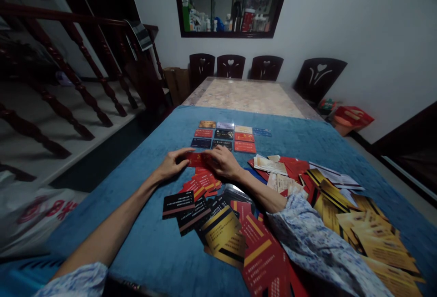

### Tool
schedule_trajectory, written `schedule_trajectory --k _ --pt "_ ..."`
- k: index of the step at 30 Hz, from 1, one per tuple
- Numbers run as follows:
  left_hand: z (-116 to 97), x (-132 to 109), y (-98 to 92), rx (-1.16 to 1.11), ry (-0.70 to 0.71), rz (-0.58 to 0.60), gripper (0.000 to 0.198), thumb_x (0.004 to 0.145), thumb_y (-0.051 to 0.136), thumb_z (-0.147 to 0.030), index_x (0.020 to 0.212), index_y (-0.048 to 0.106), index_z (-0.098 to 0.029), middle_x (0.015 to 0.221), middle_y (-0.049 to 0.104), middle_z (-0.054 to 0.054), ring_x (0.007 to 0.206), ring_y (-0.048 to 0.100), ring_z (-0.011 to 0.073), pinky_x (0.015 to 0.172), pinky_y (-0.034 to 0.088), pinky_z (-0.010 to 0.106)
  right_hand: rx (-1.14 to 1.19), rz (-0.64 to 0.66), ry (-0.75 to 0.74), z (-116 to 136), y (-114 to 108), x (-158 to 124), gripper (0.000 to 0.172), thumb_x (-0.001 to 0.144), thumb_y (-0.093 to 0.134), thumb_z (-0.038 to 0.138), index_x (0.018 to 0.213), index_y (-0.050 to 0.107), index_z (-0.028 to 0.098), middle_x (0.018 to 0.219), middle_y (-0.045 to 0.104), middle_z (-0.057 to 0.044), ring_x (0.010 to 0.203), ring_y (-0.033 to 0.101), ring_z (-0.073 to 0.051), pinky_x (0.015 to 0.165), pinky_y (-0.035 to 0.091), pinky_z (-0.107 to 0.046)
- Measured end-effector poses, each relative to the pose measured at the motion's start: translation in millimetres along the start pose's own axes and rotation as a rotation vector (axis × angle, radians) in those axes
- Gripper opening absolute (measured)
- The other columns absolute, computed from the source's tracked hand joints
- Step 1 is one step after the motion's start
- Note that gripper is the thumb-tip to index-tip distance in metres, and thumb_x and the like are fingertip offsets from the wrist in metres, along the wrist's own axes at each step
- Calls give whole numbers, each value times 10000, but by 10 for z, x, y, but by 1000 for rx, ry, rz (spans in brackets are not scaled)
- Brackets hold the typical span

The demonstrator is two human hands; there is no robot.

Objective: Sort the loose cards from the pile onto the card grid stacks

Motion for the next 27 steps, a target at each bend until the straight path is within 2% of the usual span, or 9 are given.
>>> schedule_trajectory --k 7,14,19,27 --pt "-18 -13 43 56 80 13 483 818 628 -267 1285 654 -145 1270 716 108 1152 676 259 1091 506 442 -22 -32 -9 15 -43 11 369 990 496 312 1294 638 159 1035 643 -137 992 478 -259 835 393 -392" --pt "-94 -31 64 96 153 47 567 809 674 -280 1353 593 -140 1354 659 137 1226 639 281 1120 486 459 -36 -15 6 35 -56 9 480 890 596 327 1332 617 142 1100 621 -147 1026 461 -279 847 382 -424" --pt "-69 -27 75 125 147 60 616 786 693 -278 1375 570 -146 1392 629 149 1272 607 297 1143 460 491 -46 14 21 29 -46 8 568 838 636 373 1355 603 140 1137 612 -154 1042 444 -293 872 377 -446" --pt "-19 -30 74 134 90 70 652 775 683 -277 1399 543 -145 1391 627 143 1232 627 290 1120 481 478 -68 78 59 -10 -16 2 615 853 628 414 1400 568 142 1170 597 -163 1068 430 -310 880 364 -452"
Point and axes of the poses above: each hand's wrist, its own x-axis towards the middle knuckle, its own y-axis out of the palm, z = x × y, the point moved 10 cm from there along x, towards the middle knuckle
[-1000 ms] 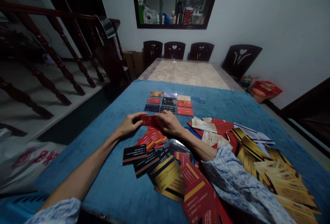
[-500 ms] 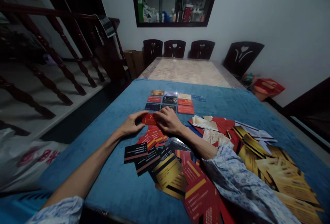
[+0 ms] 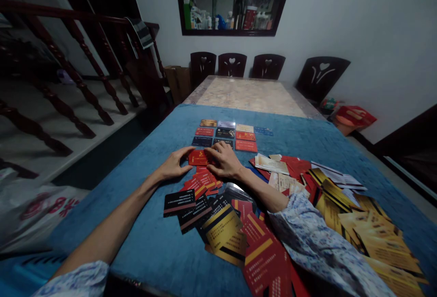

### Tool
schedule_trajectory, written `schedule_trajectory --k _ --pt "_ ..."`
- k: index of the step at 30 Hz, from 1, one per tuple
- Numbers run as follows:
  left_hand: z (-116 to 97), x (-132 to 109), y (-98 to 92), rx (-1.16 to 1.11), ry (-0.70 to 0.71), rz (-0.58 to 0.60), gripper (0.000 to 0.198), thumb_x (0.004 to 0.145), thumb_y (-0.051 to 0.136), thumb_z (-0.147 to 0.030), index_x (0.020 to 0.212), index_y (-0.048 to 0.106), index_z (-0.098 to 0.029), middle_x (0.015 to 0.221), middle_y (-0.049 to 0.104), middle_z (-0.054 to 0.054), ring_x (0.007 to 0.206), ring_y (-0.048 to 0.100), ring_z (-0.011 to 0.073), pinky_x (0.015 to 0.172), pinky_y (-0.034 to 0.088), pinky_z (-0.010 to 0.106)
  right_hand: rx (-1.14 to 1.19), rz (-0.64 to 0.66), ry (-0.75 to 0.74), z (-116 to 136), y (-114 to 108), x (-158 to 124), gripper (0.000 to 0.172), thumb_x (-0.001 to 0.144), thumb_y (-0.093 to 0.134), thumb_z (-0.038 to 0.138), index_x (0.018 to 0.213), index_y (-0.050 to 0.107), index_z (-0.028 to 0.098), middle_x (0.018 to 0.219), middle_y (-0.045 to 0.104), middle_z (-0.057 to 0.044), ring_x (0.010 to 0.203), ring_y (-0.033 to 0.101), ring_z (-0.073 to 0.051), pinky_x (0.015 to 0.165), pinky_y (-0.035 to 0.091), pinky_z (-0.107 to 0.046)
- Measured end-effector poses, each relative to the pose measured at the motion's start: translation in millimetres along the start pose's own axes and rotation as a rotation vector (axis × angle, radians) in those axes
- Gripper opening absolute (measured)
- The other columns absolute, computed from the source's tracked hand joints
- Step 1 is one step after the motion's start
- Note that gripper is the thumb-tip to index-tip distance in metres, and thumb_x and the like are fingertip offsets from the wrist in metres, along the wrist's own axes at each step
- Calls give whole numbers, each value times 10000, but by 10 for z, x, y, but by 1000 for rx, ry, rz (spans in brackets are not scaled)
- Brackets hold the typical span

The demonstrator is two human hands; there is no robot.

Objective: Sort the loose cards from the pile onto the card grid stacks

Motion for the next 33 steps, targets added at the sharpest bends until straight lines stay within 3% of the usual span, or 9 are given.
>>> schedule_trajectory --k 6,15,20,33 --pt "29 8 15 -9 -19 3 622 792 666 -295 1385 550 -148 1334 655 136 1168 655 270 1074 514 453 -42 21 -1 6 4 2 611 901 582 518 1363 591 118 1161 627 -178 1064 458 -308 886 352 -449" --pt "-25 28 -15 67 30 31 522 863 664 -403 1321 597 -162 1191 642 106 1080 635 253 1018 524 440 -68 35 9 0 -10 4 588 906 582 525 1338 603 126 1181 651 -176 1082 462 -310 889 344 -444" --pt "-43 32 -16 73 61 33 483 874 653 -384 1315 590 -195 1242 571 96 1142 592 250 1046 503 438 -69 48 17 -13 4 3 592 888 602 522 1334 605 133 1183 649 -167 1083 458 -307 897 345 -446" --pt "-37 71 -6 69 47 97 473 863 678 -423 1276 626 -198 1212 600 85 1124 604 253 1042 494 420 -75 88 29 -36 -29 42 532 872 644 550 1245 668 172 1203 629 -147 1118 453 -310 923 349 -460"
Point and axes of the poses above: each hand's wrist, its own x-axis towards the middle knuckle, its own y-axis out of the palm, z = x × y, the point moved 10 cm from there along x, towards the middle knuckle
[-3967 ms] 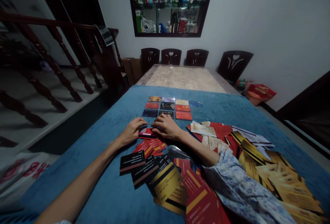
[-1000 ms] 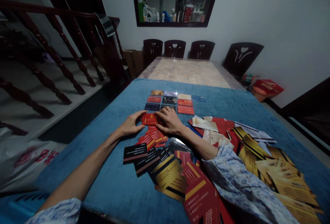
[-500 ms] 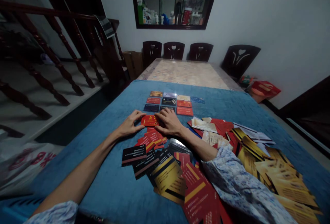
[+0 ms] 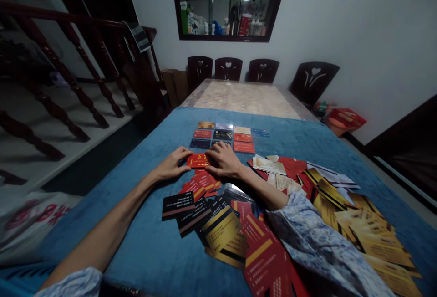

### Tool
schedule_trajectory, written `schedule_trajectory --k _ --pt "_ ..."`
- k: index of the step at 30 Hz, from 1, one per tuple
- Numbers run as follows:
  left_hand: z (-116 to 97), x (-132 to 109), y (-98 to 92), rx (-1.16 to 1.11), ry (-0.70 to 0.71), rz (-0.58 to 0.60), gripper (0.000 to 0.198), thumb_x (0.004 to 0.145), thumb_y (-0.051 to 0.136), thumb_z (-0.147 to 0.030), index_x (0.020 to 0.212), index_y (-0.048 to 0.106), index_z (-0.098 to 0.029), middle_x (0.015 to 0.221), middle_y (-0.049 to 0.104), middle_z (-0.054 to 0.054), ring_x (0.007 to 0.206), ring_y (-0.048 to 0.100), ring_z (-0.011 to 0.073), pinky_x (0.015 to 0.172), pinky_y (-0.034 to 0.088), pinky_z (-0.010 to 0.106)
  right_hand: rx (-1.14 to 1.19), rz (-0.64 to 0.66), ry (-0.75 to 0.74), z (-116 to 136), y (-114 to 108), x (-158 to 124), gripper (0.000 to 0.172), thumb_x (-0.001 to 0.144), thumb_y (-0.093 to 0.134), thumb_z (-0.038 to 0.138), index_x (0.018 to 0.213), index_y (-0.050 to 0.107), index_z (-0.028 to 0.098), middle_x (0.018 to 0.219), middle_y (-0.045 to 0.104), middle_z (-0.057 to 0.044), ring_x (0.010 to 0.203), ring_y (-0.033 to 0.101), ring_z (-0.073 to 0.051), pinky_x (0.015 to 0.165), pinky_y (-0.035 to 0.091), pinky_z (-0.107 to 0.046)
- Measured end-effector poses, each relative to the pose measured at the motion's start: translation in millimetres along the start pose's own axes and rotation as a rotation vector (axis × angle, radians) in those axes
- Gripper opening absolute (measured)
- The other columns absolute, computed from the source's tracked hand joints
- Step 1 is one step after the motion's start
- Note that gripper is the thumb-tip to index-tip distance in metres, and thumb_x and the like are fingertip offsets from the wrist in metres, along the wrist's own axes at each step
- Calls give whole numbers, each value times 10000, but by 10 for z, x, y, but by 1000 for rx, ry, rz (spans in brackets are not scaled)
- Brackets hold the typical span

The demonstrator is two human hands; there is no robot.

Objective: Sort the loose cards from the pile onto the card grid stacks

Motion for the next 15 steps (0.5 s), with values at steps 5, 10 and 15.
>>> schedule_trajectory --k 5,10,15 --pt "-18 47 -17 19 -1 12 441 864 677 -391 1262 647 -205 1192 609 77 1107 610 249 1025 500 408 -6 67 17 -55 -31 35 540 864 670 563 1242 678 177 1183 633 -140 1115 453 -310 912 369 -454" --pt "-82 96 -25 46 4 26 438 849 691 -365 1250 667 -191 1173 615 84 1089 615 251 1013 505 396 -36 131 18 -89 -51 68 508 850 699 557 1203 697 193 1162 639 -136 1094 467 -307 884 385 -440" --pt "-158 162 -16 66 9 56 436 852 692 -334 1262 671 -188 1174 619 93 1069 616 255 1012 502 412 -46 144 31 -157 -78 67 517 842 703 562 1212 702 200 1186 646 -142 1084 473 -308 850 396 -423"
Point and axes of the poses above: each hand's wrist, its own x-axis towards the middle knuckle, its own y-axis out of the palm, z = x × y, the point moved 10 cm from there along x, towards the middle knuckle
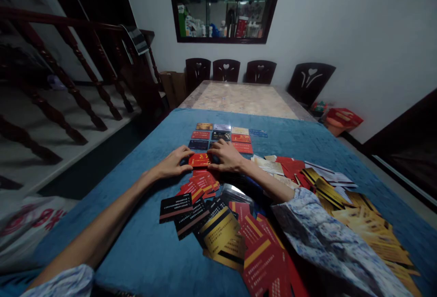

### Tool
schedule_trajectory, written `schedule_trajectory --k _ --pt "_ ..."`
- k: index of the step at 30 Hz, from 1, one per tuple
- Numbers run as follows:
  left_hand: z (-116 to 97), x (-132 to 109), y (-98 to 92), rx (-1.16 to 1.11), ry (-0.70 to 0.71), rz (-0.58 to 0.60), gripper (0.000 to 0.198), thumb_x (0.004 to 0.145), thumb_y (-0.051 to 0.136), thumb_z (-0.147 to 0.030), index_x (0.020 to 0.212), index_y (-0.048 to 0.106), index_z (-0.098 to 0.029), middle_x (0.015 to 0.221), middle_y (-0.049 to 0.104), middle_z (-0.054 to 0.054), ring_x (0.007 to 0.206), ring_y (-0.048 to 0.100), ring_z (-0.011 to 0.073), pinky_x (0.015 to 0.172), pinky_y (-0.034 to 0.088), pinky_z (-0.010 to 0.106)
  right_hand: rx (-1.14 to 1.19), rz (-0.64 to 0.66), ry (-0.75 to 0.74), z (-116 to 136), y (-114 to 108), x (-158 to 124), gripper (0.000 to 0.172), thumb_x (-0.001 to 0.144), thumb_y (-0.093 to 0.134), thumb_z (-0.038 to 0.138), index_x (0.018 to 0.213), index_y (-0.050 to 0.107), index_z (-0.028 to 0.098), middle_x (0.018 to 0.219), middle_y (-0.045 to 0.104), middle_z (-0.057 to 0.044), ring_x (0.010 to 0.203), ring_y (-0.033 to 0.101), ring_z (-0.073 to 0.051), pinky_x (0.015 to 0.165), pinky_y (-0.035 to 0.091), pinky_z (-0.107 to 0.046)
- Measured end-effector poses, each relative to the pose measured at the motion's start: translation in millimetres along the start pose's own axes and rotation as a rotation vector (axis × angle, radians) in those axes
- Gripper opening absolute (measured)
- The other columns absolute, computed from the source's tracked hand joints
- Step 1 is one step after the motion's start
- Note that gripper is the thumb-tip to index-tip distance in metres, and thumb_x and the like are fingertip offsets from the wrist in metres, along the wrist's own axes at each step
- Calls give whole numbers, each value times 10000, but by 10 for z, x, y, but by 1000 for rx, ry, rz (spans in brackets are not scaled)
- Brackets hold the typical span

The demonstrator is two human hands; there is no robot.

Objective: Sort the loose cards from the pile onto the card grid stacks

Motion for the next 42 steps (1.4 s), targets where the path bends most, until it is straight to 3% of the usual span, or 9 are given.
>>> schedule_trajectory --k 8,19,31,42 --pt "-197 269 46 27 62 40 454 837 675 -335 1252 663 -151 1177 606 111 1077 619 260 1018 505 412 -26 24 20 -190 -172 -122 490 838 698 534 1190 718 192 1126 650 -145 1085 470 -315 814 397 -406" --pt "-472 913 233 111 131 99 451 796 678 -298 1203 683 -104 1136 607 143 1088 604 311 996 493 461 -67 45 88 -689 -421 -346 324 838 718 472 1035 742 216 1106 665 -132 1064 498 -312 778 383 -366" --pt "-593 1561 423 335 121 157 426 798 691 -315 1192 684 -154 1219 625 127 1168 577 311 1000 470 395 -115 163 263 -1221 -554 -442 290 869 684 423 1049 728 201 1194 631 -140 1115 507 -306 834 401 -351" --pt "-564 2024 583 536 32 222 367 817 627 -313 1136 697 -146 1229 642 141 1171 559 314 932 484 361 -165 235 401 -1676 -473 -402 331 881 669 421 1125 726 203 1223 615 -156 1155 509 -332 781 410 -324"
Point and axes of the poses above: each hand's wrist, its own x-axis towards the middle knuckle, its own y-axis out of the palm, z = x × y, the point moved 10 cm from there along x, towards the middle knuckle
